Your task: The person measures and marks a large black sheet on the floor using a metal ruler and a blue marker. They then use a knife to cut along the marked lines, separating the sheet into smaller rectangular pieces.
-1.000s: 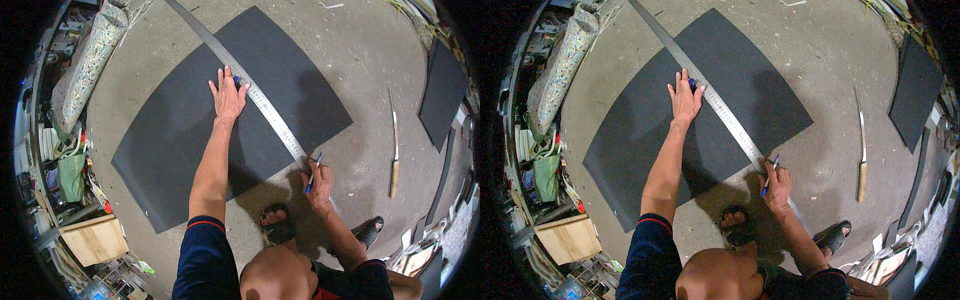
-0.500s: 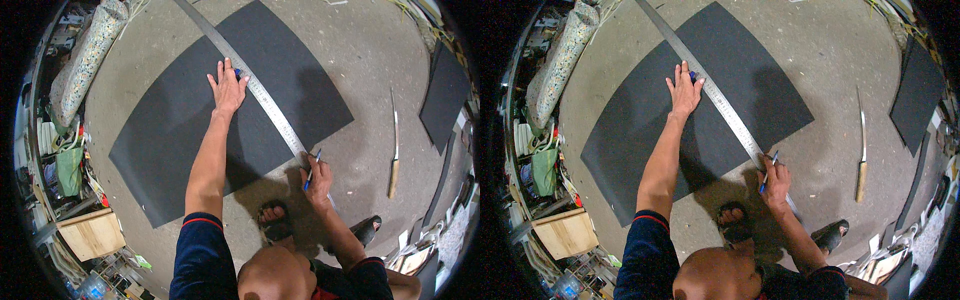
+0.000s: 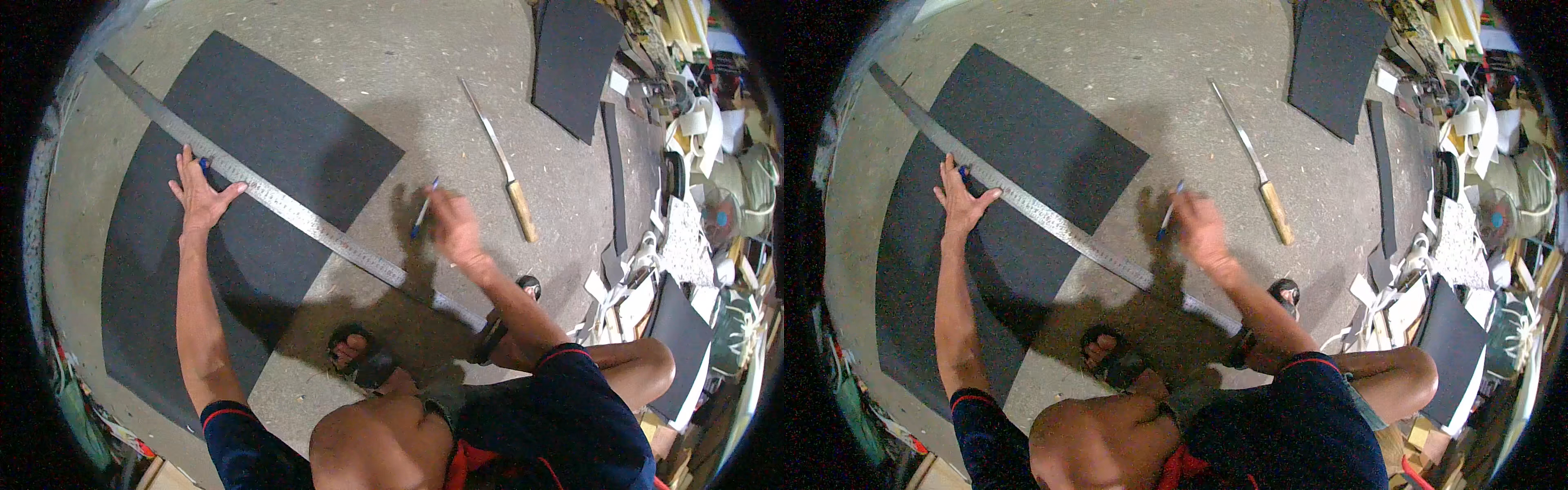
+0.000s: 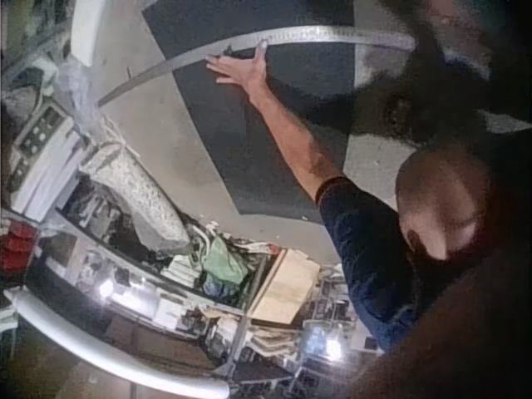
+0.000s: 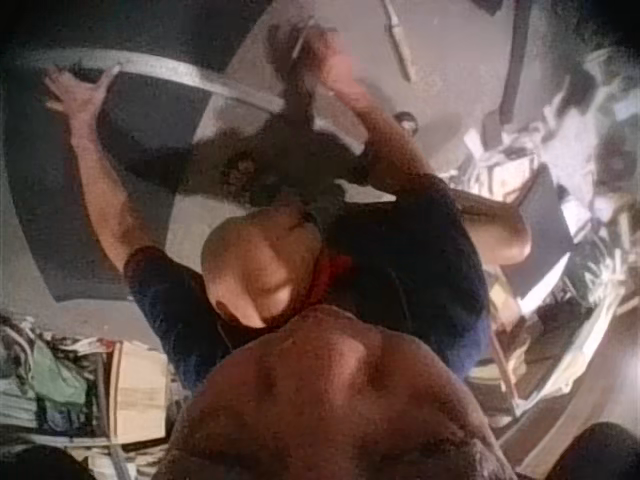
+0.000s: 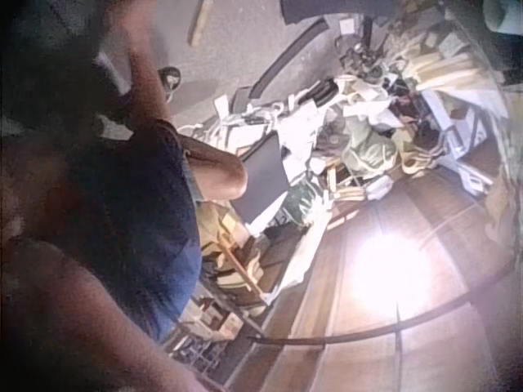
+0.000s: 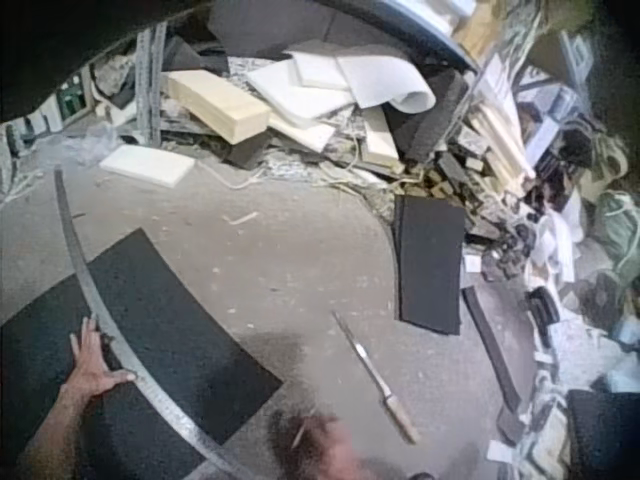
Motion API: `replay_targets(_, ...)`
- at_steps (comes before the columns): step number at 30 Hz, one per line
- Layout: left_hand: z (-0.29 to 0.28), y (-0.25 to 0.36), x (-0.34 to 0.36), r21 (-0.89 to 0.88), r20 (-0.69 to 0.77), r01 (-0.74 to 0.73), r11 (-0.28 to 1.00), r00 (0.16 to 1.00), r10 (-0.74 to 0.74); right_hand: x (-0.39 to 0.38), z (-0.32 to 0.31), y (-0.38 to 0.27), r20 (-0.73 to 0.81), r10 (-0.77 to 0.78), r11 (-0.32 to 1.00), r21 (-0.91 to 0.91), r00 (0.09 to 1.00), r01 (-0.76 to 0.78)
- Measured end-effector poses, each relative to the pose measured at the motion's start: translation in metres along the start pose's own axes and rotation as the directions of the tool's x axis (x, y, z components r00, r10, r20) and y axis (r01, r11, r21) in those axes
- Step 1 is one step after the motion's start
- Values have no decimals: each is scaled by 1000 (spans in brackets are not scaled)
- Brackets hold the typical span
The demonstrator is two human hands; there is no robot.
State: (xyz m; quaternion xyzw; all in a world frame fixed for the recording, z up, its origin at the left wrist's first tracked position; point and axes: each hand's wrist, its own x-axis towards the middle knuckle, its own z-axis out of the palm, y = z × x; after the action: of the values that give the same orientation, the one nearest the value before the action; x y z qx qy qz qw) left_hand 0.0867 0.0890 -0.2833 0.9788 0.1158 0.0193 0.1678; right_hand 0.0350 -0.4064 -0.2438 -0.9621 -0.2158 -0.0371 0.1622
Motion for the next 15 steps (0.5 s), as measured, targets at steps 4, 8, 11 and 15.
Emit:
replay_targets(4,-2,9,9,-33,41,-43,999,998,44,-33,-27,96,-169,162,900,-378,972,-215)
replay_targets(8,-8,11,10,-8,34,-7,1000,999,7,-59,-47,149,28,625,757,-267,780,-597)
replay_targets(11,-14,9,1,-21,26,26,999,999,-25,-55,-46,143,86,610,763,-332,788,-554)
replay_targets(15,-12,4,-5,-21,-35,7,1000,999,-8,-16,-48,96,-27,380,925,-7,925,-380)
